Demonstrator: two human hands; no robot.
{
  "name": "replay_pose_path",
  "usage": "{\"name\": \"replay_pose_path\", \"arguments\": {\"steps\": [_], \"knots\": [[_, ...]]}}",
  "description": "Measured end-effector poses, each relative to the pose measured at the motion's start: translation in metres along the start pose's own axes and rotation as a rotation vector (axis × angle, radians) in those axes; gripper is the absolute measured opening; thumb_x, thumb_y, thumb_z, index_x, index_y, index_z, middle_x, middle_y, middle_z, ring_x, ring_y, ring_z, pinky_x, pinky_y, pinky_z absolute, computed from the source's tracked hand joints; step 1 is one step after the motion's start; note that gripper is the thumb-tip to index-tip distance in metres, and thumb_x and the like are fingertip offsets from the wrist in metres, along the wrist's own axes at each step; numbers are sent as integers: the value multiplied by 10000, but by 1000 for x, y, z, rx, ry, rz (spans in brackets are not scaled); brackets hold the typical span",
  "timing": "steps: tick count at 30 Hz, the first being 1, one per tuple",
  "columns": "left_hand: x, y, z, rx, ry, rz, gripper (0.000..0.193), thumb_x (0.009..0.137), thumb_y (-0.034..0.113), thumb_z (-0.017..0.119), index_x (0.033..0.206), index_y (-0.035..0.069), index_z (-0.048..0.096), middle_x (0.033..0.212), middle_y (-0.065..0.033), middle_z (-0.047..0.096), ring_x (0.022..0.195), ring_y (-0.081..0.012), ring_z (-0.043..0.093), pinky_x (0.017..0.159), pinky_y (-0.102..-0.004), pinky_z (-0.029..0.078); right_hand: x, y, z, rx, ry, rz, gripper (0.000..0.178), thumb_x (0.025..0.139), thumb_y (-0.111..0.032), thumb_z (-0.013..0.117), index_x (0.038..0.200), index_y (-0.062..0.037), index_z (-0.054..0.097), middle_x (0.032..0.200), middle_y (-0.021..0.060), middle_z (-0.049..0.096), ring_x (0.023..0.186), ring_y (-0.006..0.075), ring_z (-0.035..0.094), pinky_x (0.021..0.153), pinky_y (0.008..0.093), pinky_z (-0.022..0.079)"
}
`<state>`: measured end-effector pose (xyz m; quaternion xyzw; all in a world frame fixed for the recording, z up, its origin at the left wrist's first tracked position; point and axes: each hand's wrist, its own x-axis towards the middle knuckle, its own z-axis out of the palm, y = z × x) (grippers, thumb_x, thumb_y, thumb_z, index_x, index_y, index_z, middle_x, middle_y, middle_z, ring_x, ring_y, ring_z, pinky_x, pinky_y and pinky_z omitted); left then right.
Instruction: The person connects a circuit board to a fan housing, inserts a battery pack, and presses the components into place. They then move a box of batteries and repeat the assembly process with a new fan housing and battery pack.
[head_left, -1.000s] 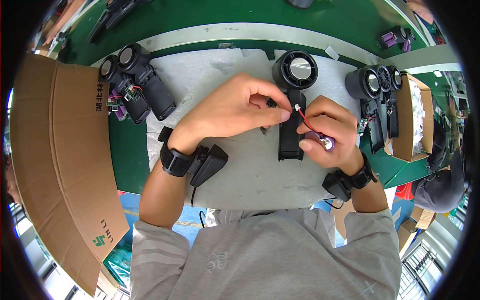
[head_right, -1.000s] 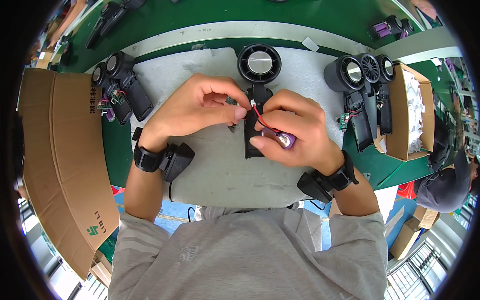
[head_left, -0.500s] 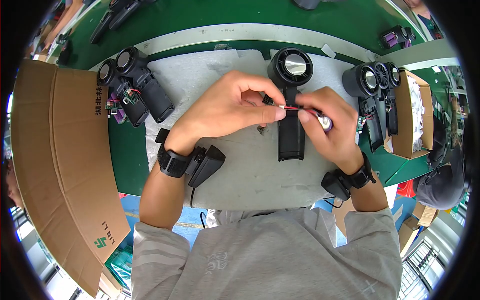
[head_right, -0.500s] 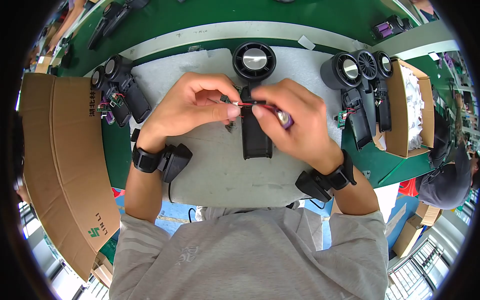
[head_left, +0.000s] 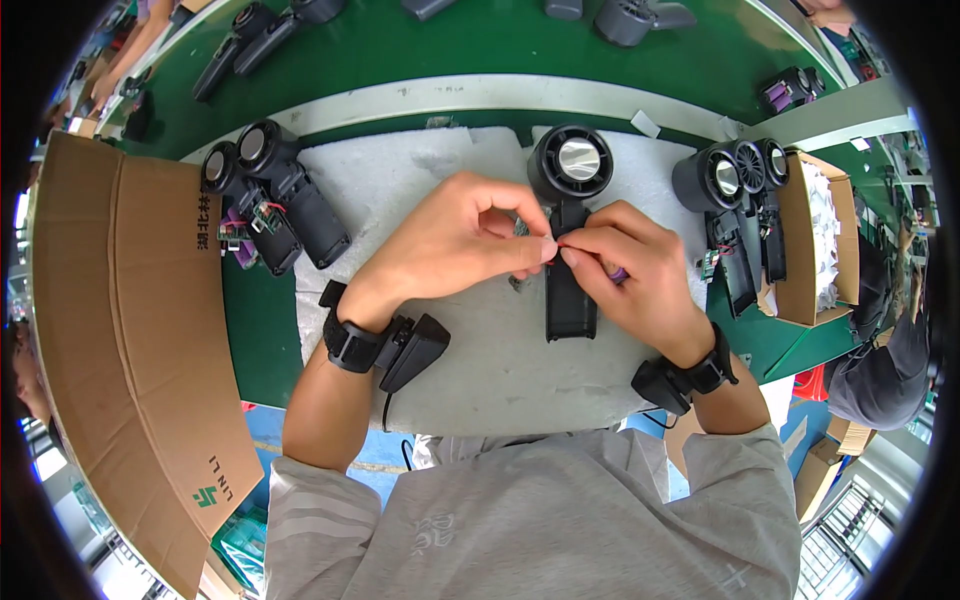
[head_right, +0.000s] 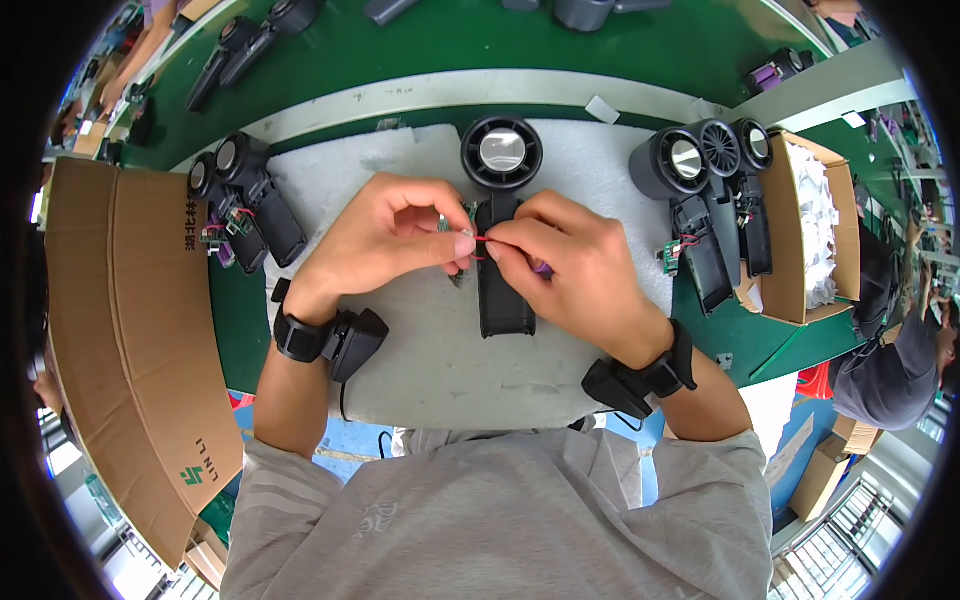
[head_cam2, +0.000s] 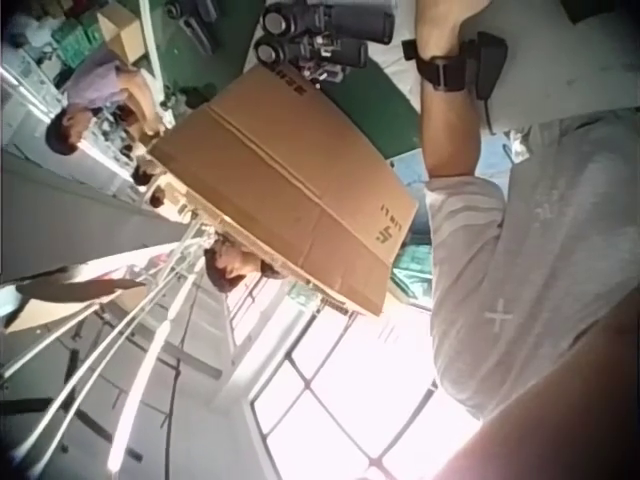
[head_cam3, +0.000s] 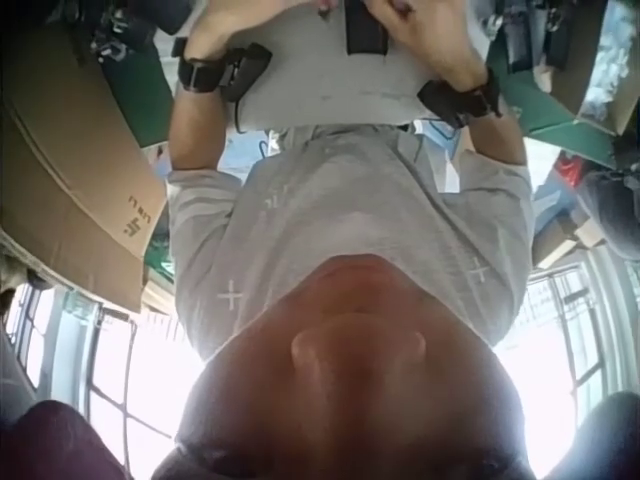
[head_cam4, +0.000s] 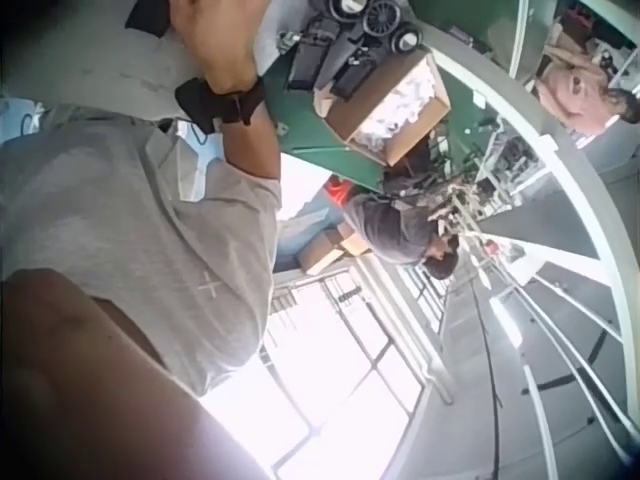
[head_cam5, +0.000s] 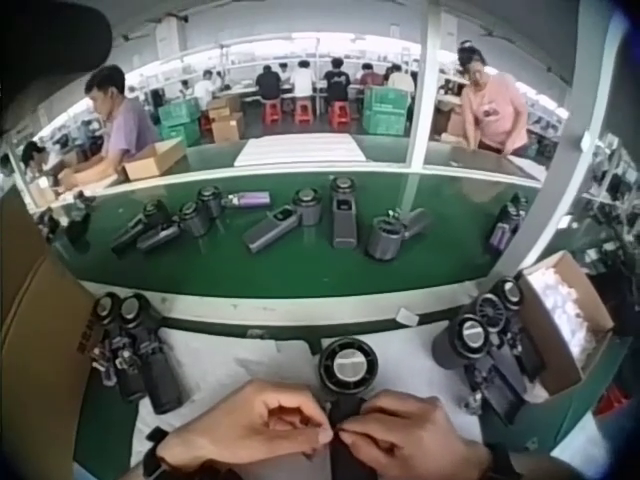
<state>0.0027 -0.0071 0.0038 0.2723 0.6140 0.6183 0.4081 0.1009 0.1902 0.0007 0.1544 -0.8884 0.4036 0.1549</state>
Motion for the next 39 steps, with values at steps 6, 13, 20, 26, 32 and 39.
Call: {"name": "replay_pose_path", "arguments": {"steps": [6, 13, 20, 26, 32, 39], "knots": [[-2, 1, 0, -39, 0, -22, 140, 846, 81, 705, 932, -22, 663, 792, -66, 674, 711, -115, 654, 656, -239, 519, -2, 2, 1, 22, 16, 11, 110, 760, 13, 721, 864, -14, 694, 819, 78, 590, 600, 170, 558, 510, 275, 434], [1, 7, 0, 4, -4, -59, 146, 828, 59, 709, 946, -17, 668, 796, -57, 671, 713, -112, 648, 654, -243, 515, -1, 4, -3, 59, 0, 15, 108, 765, 5, 720, 867, -21, 696, 840, 83, 588, 630, 169, 567, 526, 274, 442], [0, 0, -1, -23, 10, -30, 105, 817, 33, 690, 908, -17, 677, 775, -57, 668, 697, -112, 648, 632, -245, 507, 7, -7, -11, 47, -108, 69, 174, 746, -18, 739, 912, -26, 689, 869, 87, 596, 668, 186, 579, 588, 287, 473], [3, 2, -3, 168, -35, -27, 100, 841, 71, 679, 891, -15, 678, 766, -65, 669, 664, -119, 651, 635, -247, 512, 48, -28, -71, -176, -207, 91, 291, 765, -84, 731, 1031, -10, 641, 941, 119, 623, 754, 230, 603, 729, 312, 484], [3, 0, -1, 188, -38, 26, 122, 843, 105, 688, 895, -5, 683, 757, -61, 668, 647, -122, 655, 617, -248, 503, 151, 94, -127, -783, -117, 92, 511, 826, -259, 697, 1273, -70, 537, 1167, 129, 606, 857, 248, 626, 807, 367, 486], [2, -4, -2, 201, -47, 51, 151, 828, 123, 691, 905, -7, 687, 697, -56, 648, 624, -127, 649, 590, -258, 488, 179, 169, -121, -695, -378, 332, 475, 785, -188, 714, 1210, -76, 533, 1125, 114, 597, 930, 269, 600, 873, 351, 471]]}}
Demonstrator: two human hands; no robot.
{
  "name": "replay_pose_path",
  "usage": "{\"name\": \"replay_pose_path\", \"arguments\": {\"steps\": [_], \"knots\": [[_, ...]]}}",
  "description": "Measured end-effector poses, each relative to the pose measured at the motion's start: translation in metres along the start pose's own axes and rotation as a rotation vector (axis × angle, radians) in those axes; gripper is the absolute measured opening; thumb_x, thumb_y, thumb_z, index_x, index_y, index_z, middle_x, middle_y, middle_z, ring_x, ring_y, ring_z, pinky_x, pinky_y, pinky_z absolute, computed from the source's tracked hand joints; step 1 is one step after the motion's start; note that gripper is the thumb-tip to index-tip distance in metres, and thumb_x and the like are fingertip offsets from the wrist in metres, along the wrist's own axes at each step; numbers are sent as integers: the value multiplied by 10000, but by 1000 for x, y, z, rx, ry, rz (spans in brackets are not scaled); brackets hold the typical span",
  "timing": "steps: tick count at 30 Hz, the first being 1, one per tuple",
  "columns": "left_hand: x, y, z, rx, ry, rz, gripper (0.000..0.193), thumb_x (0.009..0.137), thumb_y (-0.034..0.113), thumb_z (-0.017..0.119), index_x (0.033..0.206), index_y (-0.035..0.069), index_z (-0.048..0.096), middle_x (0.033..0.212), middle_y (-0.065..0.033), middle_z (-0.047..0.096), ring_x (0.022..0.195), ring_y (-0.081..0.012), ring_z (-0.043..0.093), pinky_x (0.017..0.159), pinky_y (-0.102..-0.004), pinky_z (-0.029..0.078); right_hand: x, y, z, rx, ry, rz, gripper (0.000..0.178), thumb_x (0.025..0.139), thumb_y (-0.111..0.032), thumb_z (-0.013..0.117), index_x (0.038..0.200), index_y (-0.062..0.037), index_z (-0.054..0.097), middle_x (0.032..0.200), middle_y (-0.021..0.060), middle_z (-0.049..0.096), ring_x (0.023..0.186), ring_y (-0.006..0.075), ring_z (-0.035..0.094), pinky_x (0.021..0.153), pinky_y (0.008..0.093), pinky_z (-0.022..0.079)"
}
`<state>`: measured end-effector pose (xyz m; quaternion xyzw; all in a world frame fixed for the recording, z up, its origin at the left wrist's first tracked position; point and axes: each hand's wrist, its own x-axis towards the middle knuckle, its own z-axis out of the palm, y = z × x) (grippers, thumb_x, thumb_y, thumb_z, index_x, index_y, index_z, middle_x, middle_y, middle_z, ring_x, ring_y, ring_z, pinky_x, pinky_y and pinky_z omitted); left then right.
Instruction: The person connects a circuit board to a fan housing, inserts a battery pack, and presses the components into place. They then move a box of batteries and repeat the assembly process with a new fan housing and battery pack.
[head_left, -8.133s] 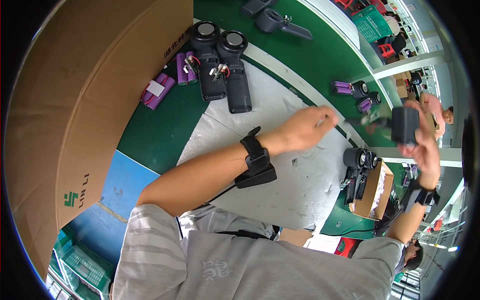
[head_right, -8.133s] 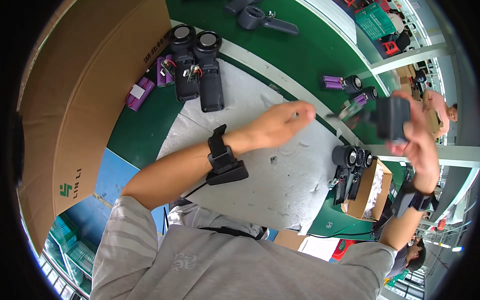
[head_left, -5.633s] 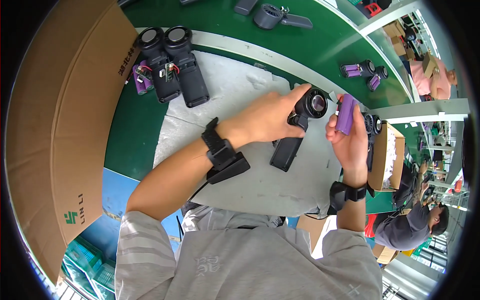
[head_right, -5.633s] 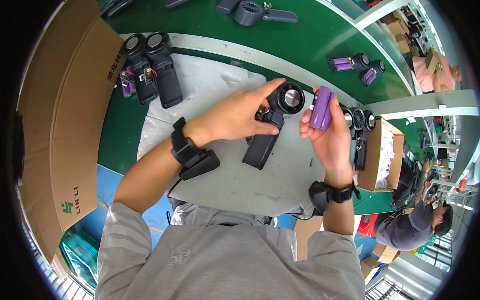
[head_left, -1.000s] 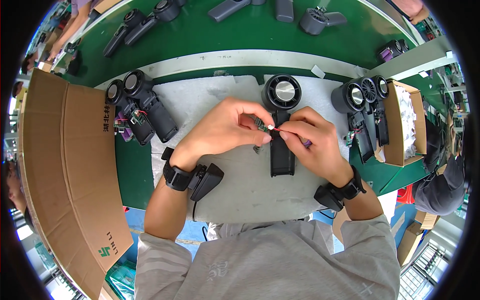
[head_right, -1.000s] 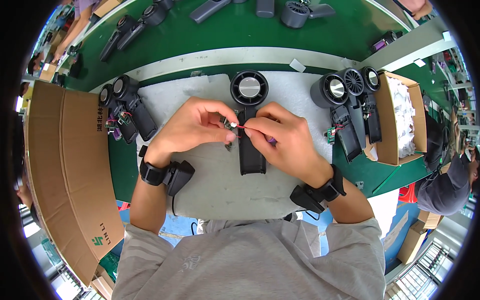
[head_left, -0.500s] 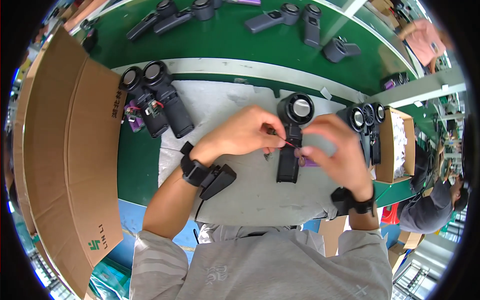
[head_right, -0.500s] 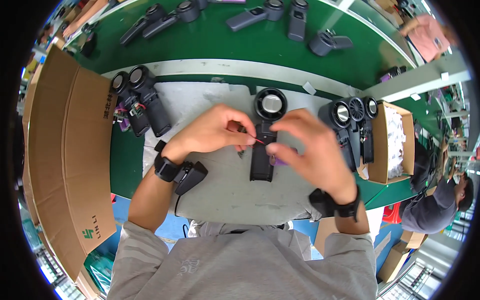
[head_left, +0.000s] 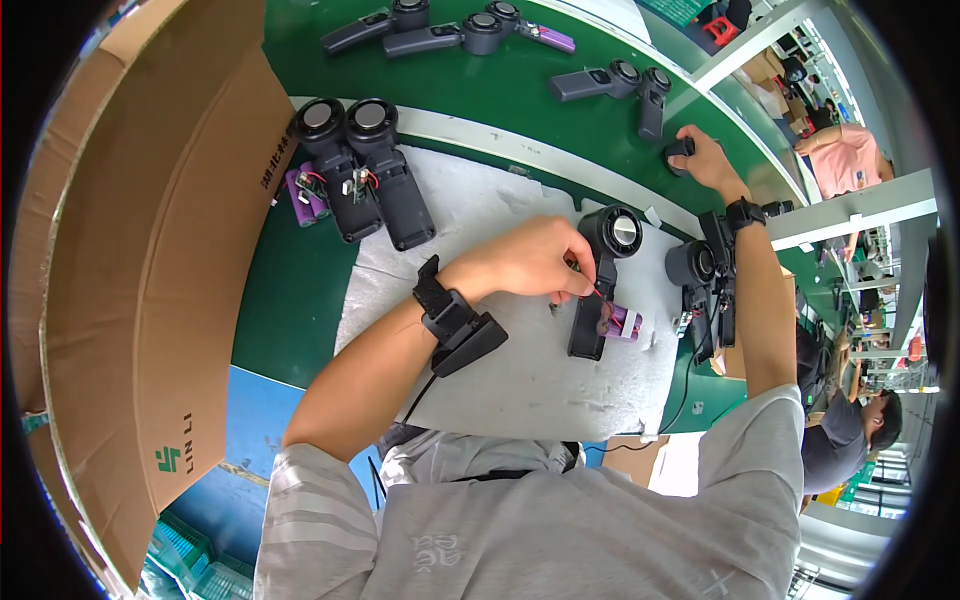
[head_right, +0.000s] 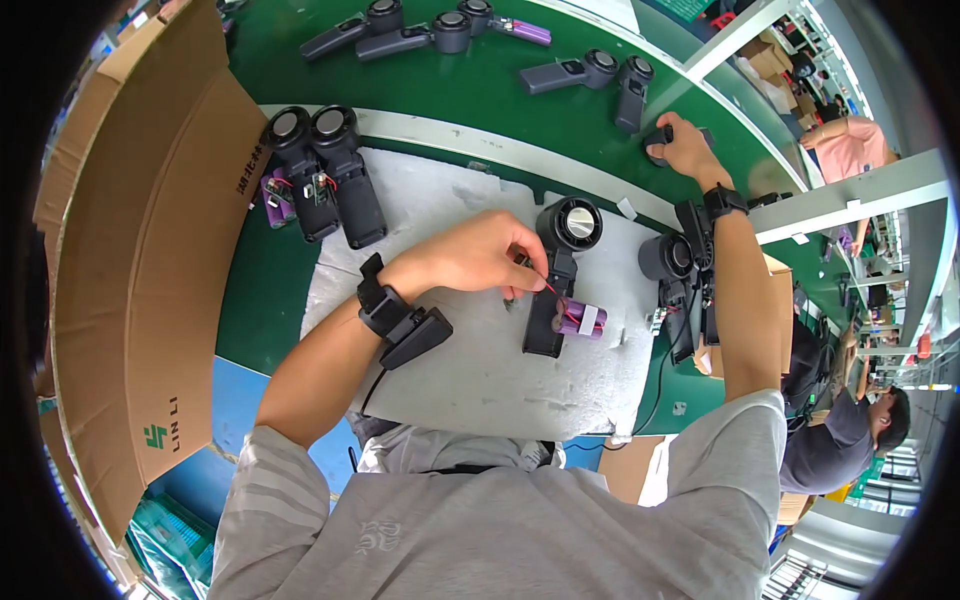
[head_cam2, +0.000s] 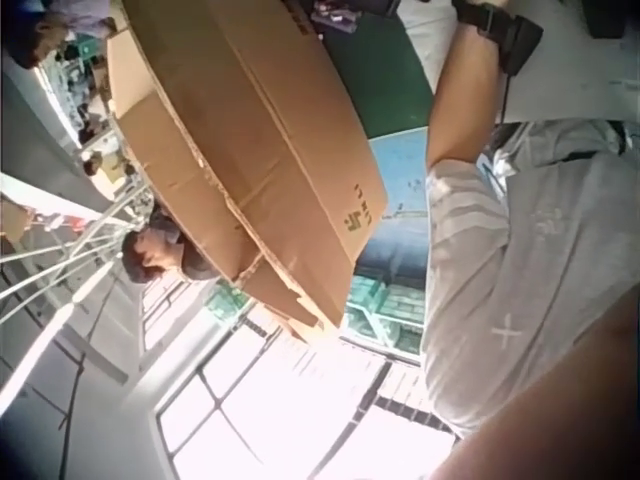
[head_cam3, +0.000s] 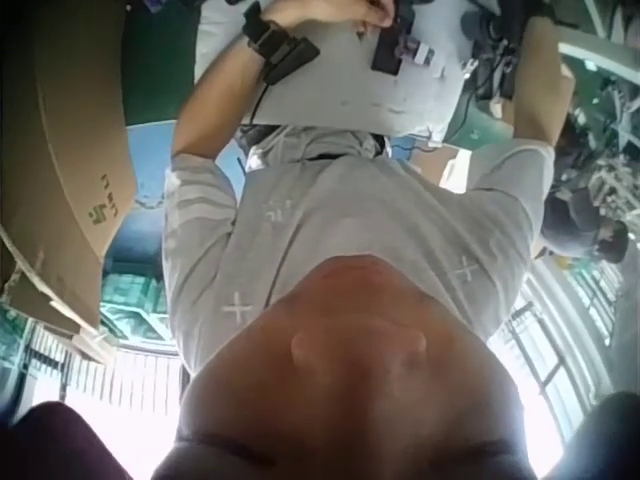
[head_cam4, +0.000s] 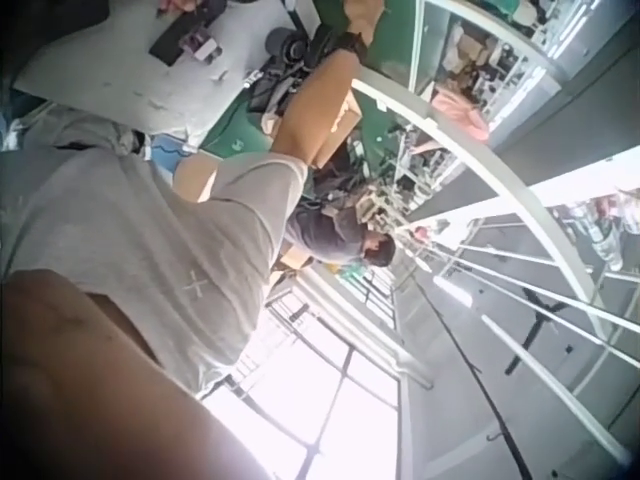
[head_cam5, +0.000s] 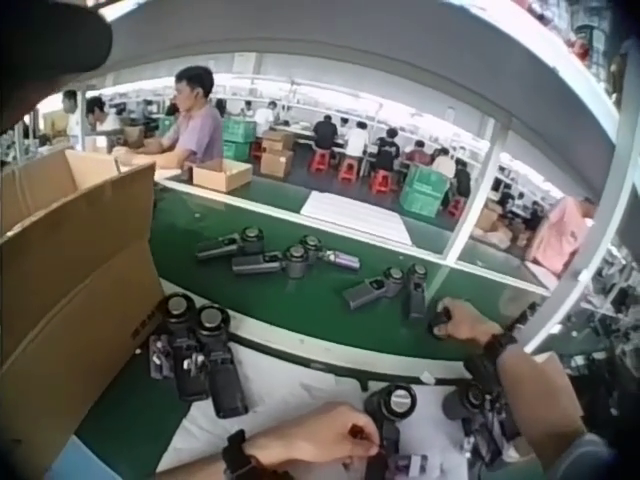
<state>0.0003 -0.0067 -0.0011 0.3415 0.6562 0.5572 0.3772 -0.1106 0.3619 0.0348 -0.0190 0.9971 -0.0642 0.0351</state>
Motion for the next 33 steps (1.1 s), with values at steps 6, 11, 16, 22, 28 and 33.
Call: {"name": "replay_pose_path", "arguments": {"steps": [6, 11, 16, 22, 28, 33], "knots": [[-1, -2, -1, 15, 13, 8, 146, 812, 117, 688, 881, -11, 694, 678, -65, 647, 598, -130, 642, 572, -267, 487, -79, -89, -44, 474, -309, -23, 406, 744, -39, 709, 1107, -58, 528, 1028, 86, 589, 912, 246, 584, 839, 333, 469], [1, 5, -1, 69, 28, 3, 145, 779, 110, 685, 852, -14, 707, 662, -75, 654, 586, -137, 644, 563, -280, 496, -163, -142, -57, 151, -356, -444, 441, 665, 66, 704, 1066, -52, 562, 990, 94, 581, 945, 285, 585, 851, 346, 465], [0, 4, -1, 111, 28, 24, 143, 778, 116, 682, 848, -5, 711, 644, -67, 644, 579, -127, 633, 564, -283, 485, -197, -143, -39, 102, -487, -265, 411, 654, 55, 714, 1034, -39, 588, 1019, 114, 581, 978, 327, 577, 881, 380, 459], [-2, 7, -1, 84, 29, 7, 135, 785, 120, 683, 842, -1, 703, 659, -55, 649, 593, -109, 627, 563, -255, 464, -225, -191, -4, 245, 180, -398, 366, 700, -5, 748, 1028, -10, 587, 1021, 117, 581, 935, 312, 594, 790, 392, 496], [-1, 5, -4, 34, -2, -31, 119, 814, 101, 700, 850, -11, 681, 730, -40, 667, 646, -94, 635, 609, -214, 475, -219, -192, 42, 489, 49, -226, 224, 786, -39, 719, 974, 3, 604, 951, 119, 570, 793, 245, 600, 668, 312, 489], [-4, 2, -8, -22, -13, -18, 163, 772, 125, 665, 857, -9, 701, 676, -57, 664, 625, -106, 645, 572, -231, 464, -212, -187, 70, 717, 149, -280, 115, 834, -51, 690, 909, 12, 630, 892, 111, 553, 680, 179, 563, 602, 258, 441]]}}
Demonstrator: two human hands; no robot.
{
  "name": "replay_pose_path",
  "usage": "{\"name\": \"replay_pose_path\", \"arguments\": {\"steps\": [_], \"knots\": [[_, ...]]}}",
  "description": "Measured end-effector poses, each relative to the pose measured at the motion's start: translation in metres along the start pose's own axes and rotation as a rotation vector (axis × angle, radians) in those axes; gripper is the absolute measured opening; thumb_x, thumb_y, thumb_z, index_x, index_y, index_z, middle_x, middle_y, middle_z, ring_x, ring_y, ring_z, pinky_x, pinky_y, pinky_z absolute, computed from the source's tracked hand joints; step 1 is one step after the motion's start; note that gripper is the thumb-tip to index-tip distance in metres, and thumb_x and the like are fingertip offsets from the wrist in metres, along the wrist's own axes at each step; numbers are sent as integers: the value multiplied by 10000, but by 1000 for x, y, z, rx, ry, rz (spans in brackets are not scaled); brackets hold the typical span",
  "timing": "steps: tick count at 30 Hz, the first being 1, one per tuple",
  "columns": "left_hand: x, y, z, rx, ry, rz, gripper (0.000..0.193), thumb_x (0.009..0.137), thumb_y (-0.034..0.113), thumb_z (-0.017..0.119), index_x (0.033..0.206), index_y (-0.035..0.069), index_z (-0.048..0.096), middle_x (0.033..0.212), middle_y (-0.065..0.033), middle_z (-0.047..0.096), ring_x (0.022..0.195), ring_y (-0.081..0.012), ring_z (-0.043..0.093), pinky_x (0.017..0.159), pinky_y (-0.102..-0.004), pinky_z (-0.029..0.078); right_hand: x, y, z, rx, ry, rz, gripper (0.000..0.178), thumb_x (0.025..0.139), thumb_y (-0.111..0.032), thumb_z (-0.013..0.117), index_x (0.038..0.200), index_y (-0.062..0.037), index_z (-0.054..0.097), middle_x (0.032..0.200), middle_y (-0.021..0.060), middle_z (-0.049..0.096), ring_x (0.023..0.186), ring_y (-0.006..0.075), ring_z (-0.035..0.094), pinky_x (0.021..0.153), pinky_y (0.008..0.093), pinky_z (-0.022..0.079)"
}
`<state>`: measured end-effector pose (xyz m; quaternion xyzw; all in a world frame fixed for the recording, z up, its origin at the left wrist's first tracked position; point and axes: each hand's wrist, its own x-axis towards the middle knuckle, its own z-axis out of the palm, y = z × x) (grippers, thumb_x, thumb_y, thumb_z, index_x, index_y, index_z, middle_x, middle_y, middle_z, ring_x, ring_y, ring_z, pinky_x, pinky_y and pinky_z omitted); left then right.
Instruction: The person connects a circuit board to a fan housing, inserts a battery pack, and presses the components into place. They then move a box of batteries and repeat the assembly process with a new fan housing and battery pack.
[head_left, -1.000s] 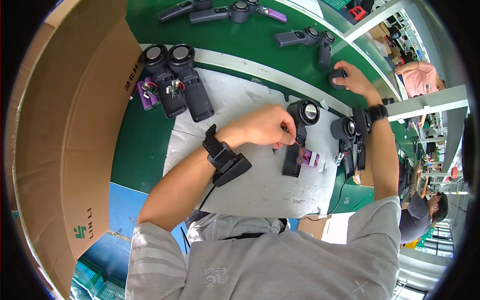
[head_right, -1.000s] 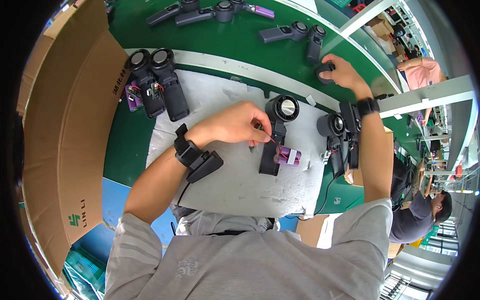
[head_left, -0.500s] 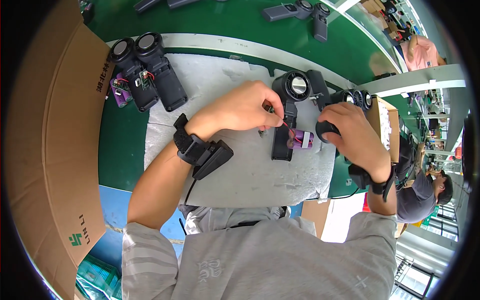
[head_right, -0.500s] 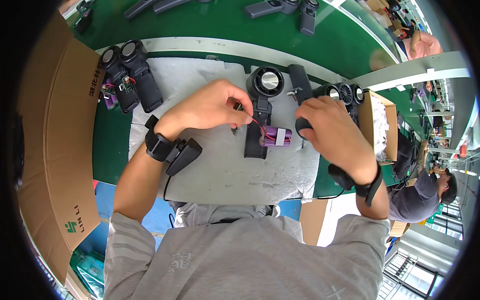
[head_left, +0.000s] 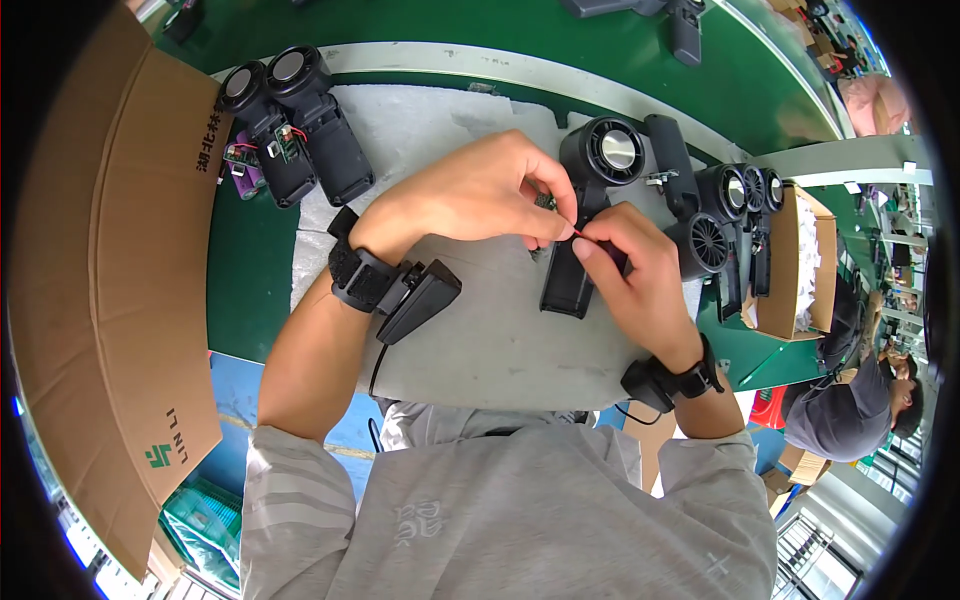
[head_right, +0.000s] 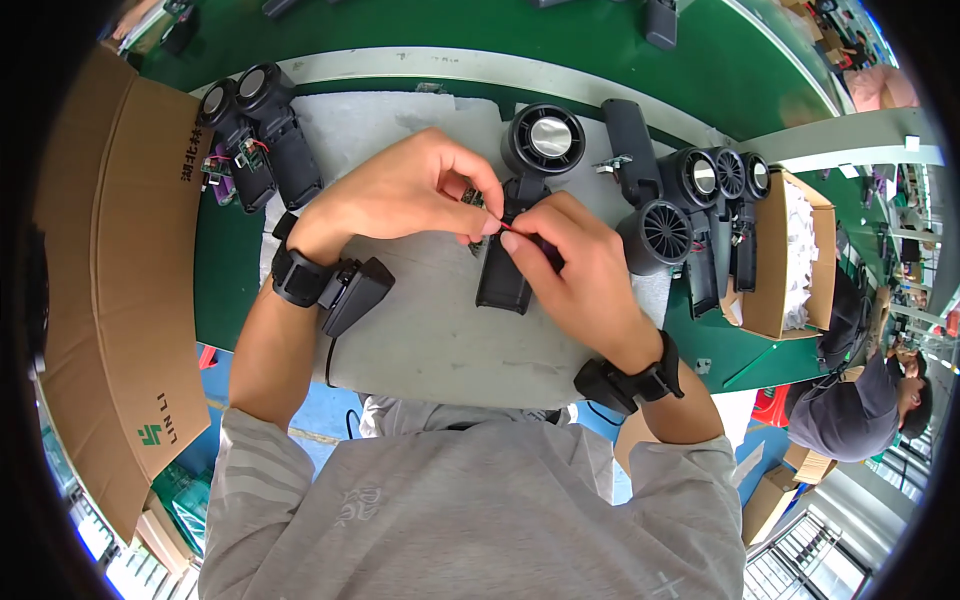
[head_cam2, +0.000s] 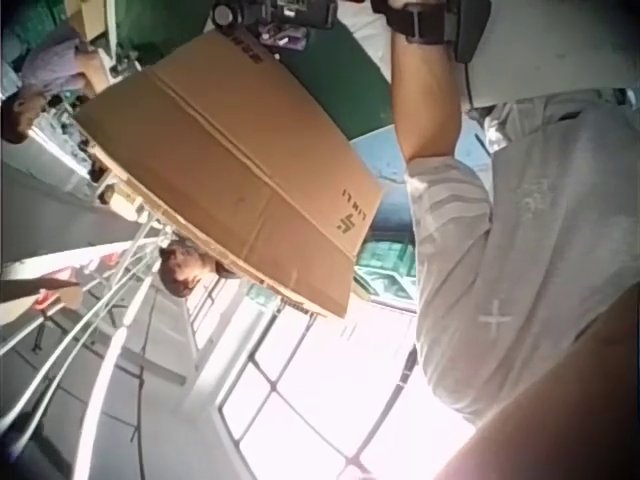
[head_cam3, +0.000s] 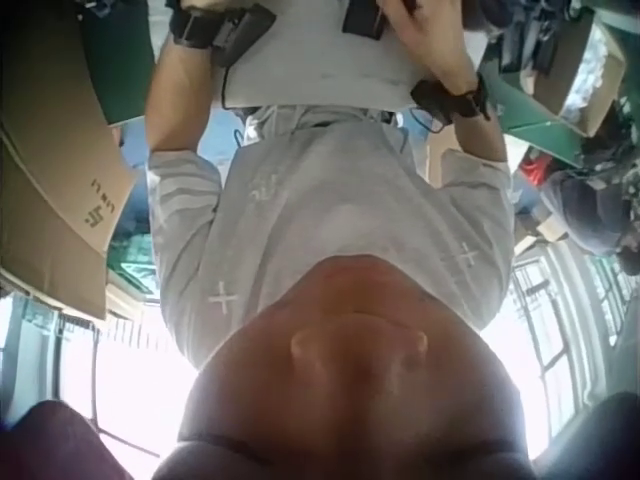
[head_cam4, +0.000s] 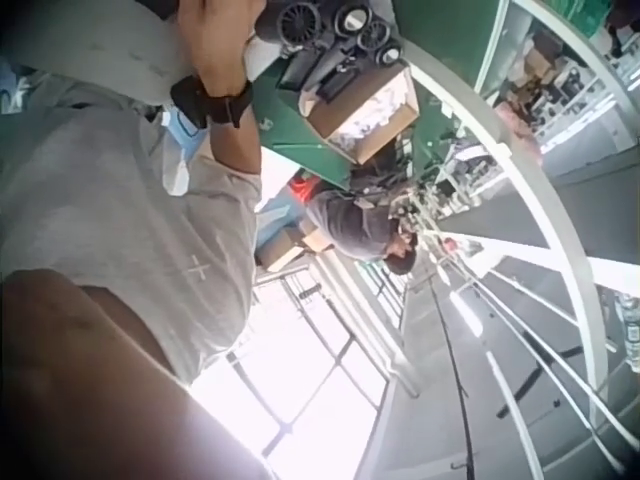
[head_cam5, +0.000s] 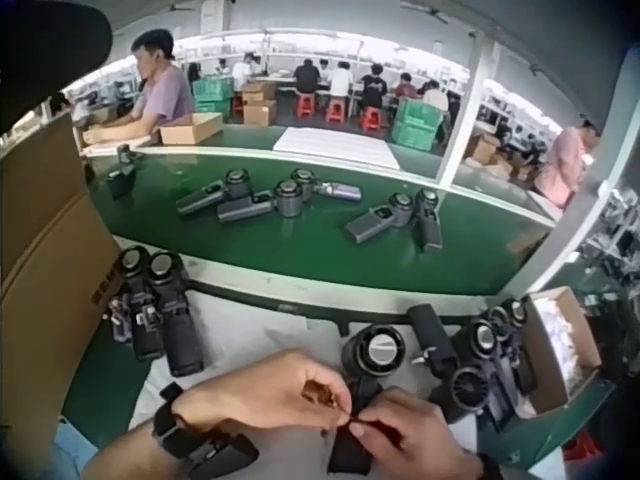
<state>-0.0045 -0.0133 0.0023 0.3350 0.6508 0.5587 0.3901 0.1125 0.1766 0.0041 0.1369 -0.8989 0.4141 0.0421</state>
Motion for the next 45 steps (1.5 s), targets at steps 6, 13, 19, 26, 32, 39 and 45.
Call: {"name": "replay_pose_path", "arguments": {"steps": [6, 13, 19, 26, 32, 39, 45], "knots": [[-2, -3, -2, -83, -57, -18, 150, 751, 47, 676, 896, 9, 676, 772, -36, 652, 697, -76, 621, 624, -222, 471, -3, 8, -2, 144, 103, 33, 91, 837, -49, 690, 903, 9, 670, 877, 85, 545, 647, 126, 532, 579, 245, 412], [-1, 5, 5, -59, 38, 13, 176, 753, 11, 697, 921, 16, 643, 863, -19, 632, 740, -69, 602, 664, -214, 474, -3, 6, -3, 132, 154, -20, 78, 831, -45, 703, 892, 4, 705, 893, 70, 532, 645, 105, 516, 563, 239, 394], [-1, 9, 6, -208, 24, 21, 180, 762, -45, 698, 923, 4, 635, 869, -23, 632, 731, -73, 596, 687, -221, 494, -3, 10, 0, 147, 150, 8, 74, 825, -44, 708, 880, 5, 703, 896, 69, 522, 647, 107, 504, 564, 241, 382], [-3, 9, -3, -221, 13, -27, 215, 755, -70, 700, 944, 0, 627, 876, -32, 633, 759, -89, 619, 717, -241, 517, 2, 6, -1, 174, 113, -9, 66, 822, -41, 703, 858, 12, 687, 874, 69, 512, 696, 141, 510, 584, 258, 378], [-2, 6, -1, -255, 24, 9, 239, 741, -70, 710, 949, 5, 620, 879, -30, 635, 774, -98, 632, 719, -244, 522, -2, 6, -1, 115, 139, 19, 65, 817, -51, 695, 833, 9, 678, 816, 70, 514, 688, 163, 503, 581, 277, 378], [-3, 11, 4, -79, 36, 25, 270, 755, -85, 721, 975, 14, 601, 927, -24, 635, 836, -99, 650, 757, -254, 546, -2, 7, -1, 152, 164, 16, 55, 805, -39, 696, 827, 10, 682, 798, 74, 534, 640, 169, 511, 556, 280, 388], [-2, 11, 6, -35, 68, 59, 263, 760, -68, 723, 993, 6, 627, 924, -32, 638, 820, -102, 646, 749, -261, 547, -1, 8, 0, 154, 185, -2, 41, 803, -26, 695, 813, 11, 680, 796, 70, 545, 625, 161, 520, 549, 276, 399]]}}
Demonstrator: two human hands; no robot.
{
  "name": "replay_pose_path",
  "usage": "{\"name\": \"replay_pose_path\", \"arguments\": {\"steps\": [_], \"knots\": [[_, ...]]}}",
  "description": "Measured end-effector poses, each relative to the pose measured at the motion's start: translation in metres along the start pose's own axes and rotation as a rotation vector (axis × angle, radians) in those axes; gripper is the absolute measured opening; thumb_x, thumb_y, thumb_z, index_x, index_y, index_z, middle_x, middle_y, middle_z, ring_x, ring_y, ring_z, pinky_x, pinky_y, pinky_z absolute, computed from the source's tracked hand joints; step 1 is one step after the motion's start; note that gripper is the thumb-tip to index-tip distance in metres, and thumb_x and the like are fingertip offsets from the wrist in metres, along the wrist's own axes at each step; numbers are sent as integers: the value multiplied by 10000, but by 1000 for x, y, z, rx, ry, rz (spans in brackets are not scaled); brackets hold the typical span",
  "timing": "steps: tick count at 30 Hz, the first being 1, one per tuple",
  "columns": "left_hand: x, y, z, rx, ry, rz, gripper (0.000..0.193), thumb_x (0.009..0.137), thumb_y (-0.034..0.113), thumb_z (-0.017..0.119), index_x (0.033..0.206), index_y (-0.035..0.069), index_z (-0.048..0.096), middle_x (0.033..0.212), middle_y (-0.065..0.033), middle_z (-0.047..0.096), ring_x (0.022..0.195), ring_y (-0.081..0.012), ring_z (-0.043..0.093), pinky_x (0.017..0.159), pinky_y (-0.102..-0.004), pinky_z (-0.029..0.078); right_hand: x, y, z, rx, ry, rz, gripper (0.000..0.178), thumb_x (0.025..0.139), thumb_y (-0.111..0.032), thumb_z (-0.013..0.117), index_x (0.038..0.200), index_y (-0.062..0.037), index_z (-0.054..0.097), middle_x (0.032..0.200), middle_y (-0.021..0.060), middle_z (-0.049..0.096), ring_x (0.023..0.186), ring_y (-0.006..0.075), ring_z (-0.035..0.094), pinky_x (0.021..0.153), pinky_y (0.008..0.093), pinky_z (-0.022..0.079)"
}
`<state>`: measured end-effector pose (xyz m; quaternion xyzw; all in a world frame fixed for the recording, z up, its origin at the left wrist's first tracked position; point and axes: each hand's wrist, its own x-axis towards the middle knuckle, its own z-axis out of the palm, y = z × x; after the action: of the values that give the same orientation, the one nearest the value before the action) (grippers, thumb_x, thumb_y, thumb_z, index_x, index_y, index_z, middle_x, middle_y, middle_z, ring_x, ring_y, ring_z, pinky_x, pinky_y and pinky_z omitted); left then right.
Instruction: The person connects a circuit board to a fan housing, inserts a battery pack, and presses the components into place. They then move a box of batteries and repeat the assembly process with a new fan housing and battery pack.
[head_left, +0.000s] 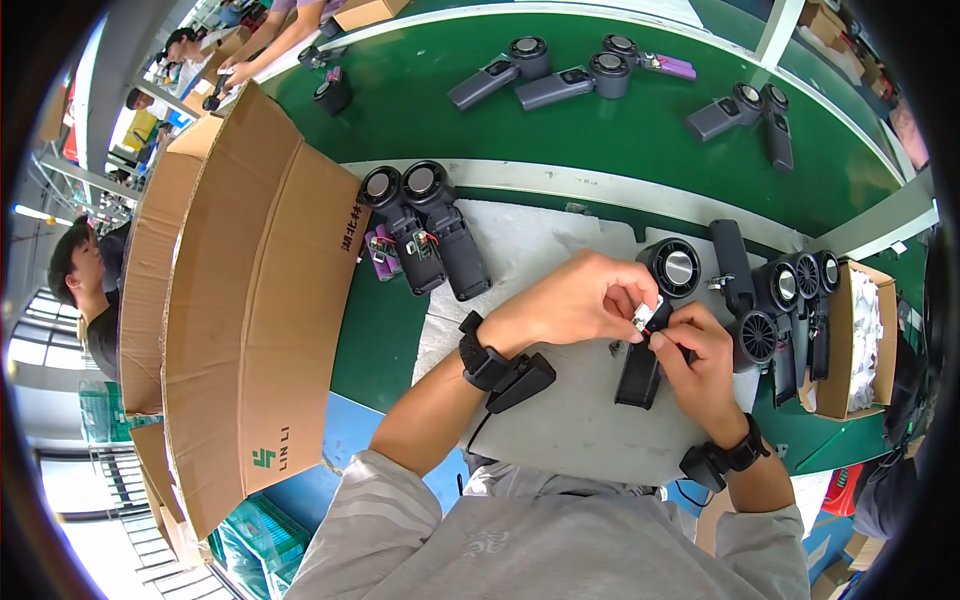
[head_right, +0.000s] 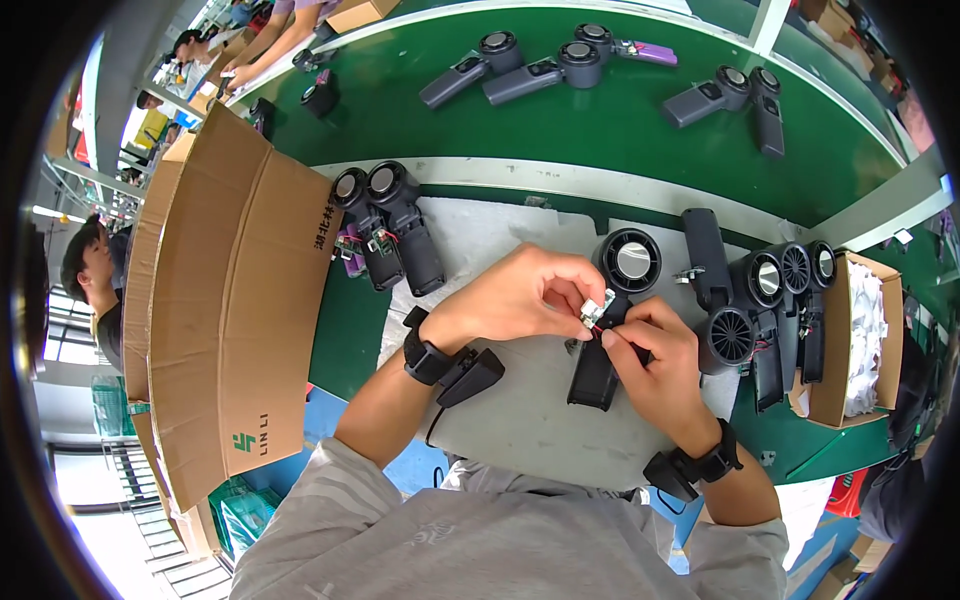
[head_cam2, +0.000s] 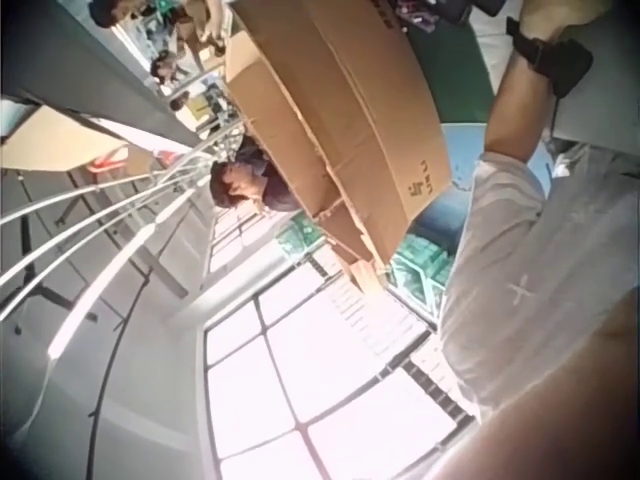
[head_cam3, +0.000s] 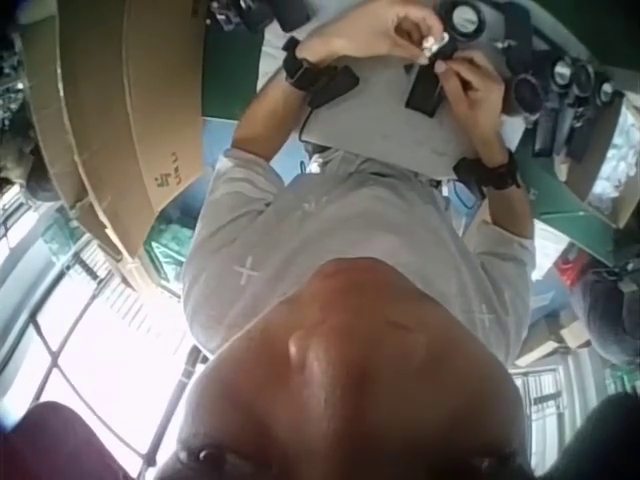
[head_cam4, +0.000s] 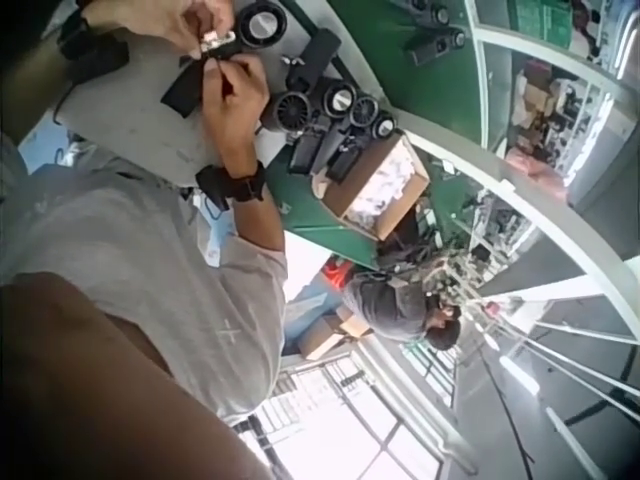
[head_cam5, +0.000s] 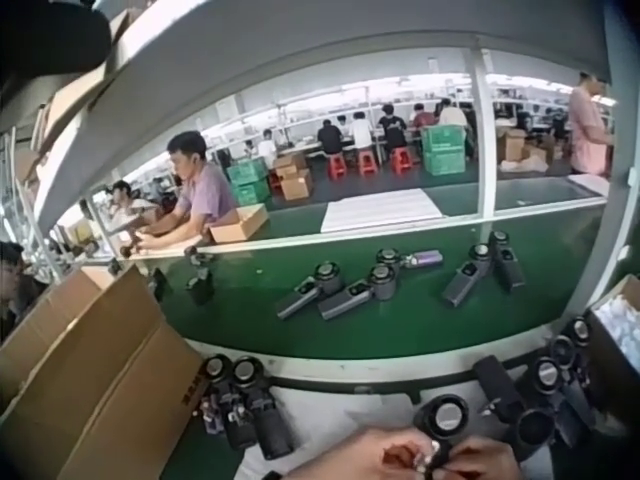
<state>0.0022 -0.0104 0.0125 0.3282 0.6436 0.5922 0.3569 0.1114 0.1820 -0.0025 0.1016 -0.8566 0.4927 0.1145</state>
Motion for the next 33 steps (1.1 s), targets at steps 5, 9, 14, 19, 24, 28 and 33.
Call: {"name": "replay_pose_path", "arguments": {"steps": [5, 9, 14, 19, 24, 28, 33], "knots": [[-1, -1, 1, 79, 19, 60, 272, 773, -61, 684, 1035, 8, 661, 931, -48, 654, 790, -130, 640, 746, -272, 545, 2, -1, 0, -17, -15, -13, 53, 807, -27, 693, 826, 12, 663, 819, 76, 559, 631, 165, 544, 554, 282, 418], [1, -2, 5, 178, 47, 173, 305, 771, -59, 657, 1065, 19, 670, 916, -65, 669, 769, -151, 638, 754, -282, 546, -1, -1, 2, 22, 36, 34, 115, 806, -15, 699, 903, -6, 638, 842, 77, 579, 637, 157, 597, 538, 272, 455], [2, 7, 10, 312, 91, 183, 342, 711, -28, 672, 1045, 47, 678, 812, -100, 671, 712, -222, 658, 679, -318, 537, 0, -6, 9, 96, 134, 239, 211, 811, 15, 708, 981, -13, 585, 810, 45, 615, 617, 82, 615, 508, 209, 459], [-1, -3, 12, 353, 170, 223, 339, 720, 0, 684, 1056, 46, 685, 801, -114, 681, 691, -220, 665, 661, -304, 538, 6, -7, 11, 3, 138, 141, 242, 792, 25, 733, 973, -5, 576, 778, 30, 622, 591, 43, 606, 490, 187, 453], [2, -5, 10, 322, 213, 217, 280, 708, 24, 708, 987, 40, 716, 784, -116, 689, 673, -219, 671, 624, -297, 536, 4, -3, 9, -14, 117, 175, 276, 774, 24, 750, 992, -12, 584, 786, 28, 625, 598, 40, 606, 497, 185, 462], [4, -9, 11, 333, 217, 242, 226, 694, 22, 715, 918, 34, 735, 771, -111, 689, 660, -217, 669, 604, -296, 534, 3, 0, 8, -33, 110, 166, 288, 762, 32, 759, 998, -10, 600, 807, 27, 618, 607, 36, 605, 499, 180, 463], [2, -9, 12, 309, 235, 245, 203, 679, 14, 709, 879, 33, 741, 736, -106, 678, 633, -215, 657, 583, -293, 522, 6, -1, 10, -51, 138, 135, 286, 725, 36, 774, 973, -5, 638, 820, 24, 602, 607, 35, 601, 504, 170, 462]]}}
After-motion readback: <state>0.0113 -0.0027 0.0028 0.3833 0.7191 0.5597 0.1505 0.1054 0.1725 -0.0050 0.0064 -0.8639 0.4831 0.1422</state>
